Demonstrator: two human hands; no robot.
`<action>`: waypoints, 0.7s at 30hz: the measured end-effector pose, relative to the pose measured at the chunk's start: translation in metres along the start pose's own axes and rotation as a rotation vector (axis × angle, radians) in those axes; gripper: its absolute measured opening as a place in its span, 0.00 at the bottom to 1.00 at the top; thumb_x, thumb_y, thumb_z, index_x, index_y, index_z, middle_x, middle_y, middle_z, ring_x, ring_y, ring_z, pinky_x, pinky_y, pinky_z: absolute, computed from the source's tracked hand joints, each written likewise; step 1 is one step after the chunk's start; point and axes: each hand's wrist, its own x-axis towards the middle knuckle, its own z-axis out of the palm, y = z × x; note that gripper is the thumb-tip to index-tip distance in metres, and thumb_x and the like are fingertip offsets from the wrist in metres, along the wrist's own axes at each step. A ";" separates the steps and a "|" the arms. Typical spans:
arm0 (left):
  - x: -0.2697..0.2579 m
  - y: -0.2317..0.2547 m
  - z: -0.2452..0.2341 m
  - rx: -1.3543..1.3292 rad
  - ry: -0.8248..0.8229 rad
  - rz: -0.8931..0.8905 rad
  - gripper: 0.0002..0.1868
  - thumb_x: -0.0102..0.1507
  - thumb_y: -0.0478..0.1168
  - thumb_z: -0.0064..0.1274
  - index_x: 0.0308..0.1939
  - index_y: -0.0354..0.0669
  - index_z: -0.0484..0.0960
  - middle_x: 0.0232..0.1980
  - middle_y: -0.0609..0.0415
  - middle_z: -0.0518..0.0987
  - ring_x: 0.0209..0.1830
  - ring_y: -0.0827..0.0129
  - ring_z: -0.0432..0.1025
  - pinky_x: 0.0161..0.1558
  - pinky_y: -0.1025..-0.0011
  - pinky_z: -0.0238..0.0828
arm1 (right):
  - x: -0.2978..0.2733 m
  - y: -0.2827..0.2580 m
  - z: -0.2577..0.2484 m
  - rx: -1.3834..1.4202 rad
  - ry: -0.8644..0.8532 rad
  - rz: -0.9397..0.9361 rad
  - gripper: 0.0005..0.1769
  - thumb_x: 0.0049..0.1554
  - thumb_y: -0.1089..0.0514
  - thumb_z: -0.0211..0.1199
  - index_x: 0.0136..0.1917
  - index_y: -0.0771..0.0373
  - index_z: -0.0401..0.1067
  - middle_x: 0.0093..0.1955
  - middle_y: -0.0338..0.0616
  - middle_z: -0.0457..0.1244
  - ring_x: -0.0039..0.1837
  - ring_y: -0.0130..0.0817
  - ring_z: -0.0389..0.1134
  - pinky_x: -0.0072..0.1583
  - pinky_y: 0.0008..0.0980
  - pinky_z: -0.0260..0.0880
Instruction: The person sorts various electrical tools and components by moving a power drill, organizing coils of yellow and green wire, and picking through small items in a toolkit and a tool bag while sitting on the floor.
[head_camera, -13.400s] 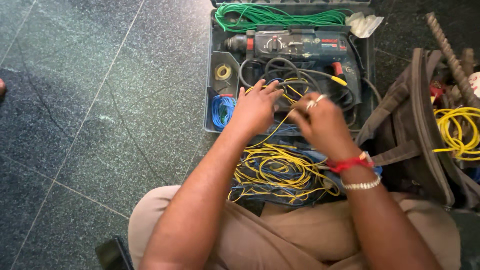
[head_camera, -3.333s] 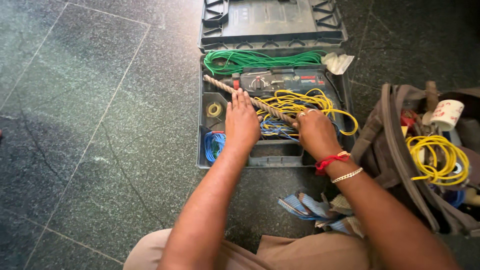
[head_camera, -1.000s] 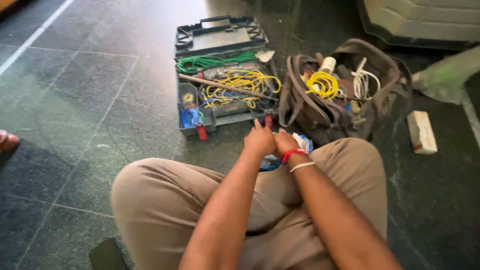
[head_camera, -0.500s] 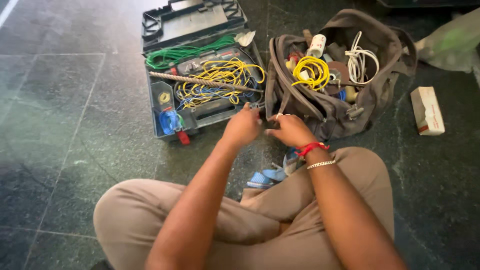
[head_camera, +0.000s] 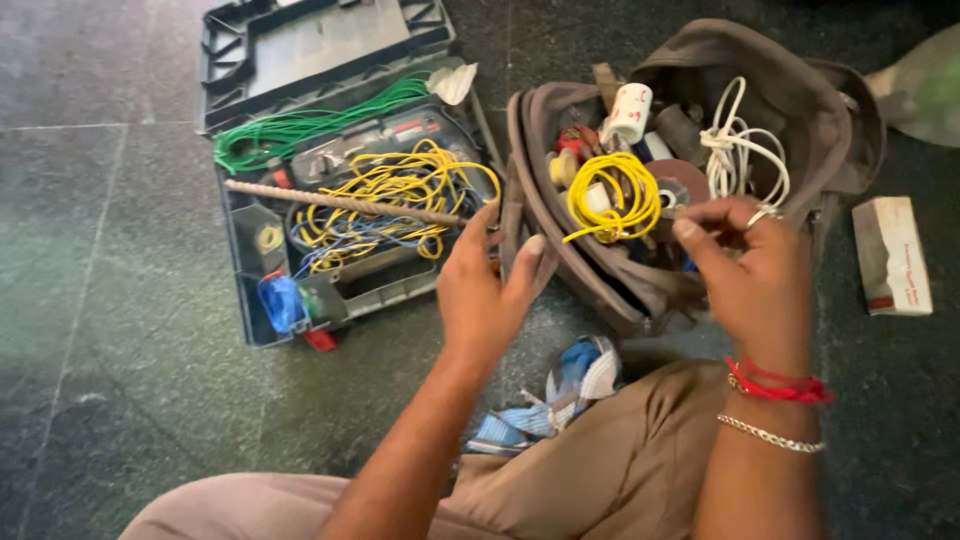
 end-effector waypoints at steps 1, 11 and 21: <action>0.003 0.008 0.011 -0.008 0.046 0.097 0.40 0.58 0.53 0.64 0.69 0.40 0.69 0.62 0.40 0.79 0.58 0.53 0.77 0.58 0.62 0.73 | 0.003 0.014 0.000 -0.032 -0.006 0.038 0.06 0.60 0.62 0.66 0.50 0.66 0.78 0.43 0.39 0.69 0.44 0.22 0.68 0.47 0.25 0.67; 0.017 -0.019 0.087 -0.527 -0.152 0.110 0.41 0.52 0.32 0.57 0.69 0.37 0.61 0.59 0.45 0.78 0.57 0.62 0.75 0.58 0.66 0.73 | 0.010 0.062 0.002 -0.048 -0.396 0.219 0.09 0.52 0.59 0.73 0.38 0.68 0.79 0.31 0.40 0.66 0.35 0.22 0.62 0.38 0.30 0.62; -0.008 -0.023 0.070 -0.488 -0.174 0.000 0.40 0.56 0.34 0.53 0.73 0.40 0.59 0.55 0.46 0.80 0.52 0.65 0.77 0.55 0.68 0.74 | 0.064 0.063 0.032 -0.428 0.017 -0.226 0.21 0.50 0.55 0.80 0.52 0.69 0.78 0.46 0.48 0.70 0.45 0.29 0.70 0.48 0.31 0.71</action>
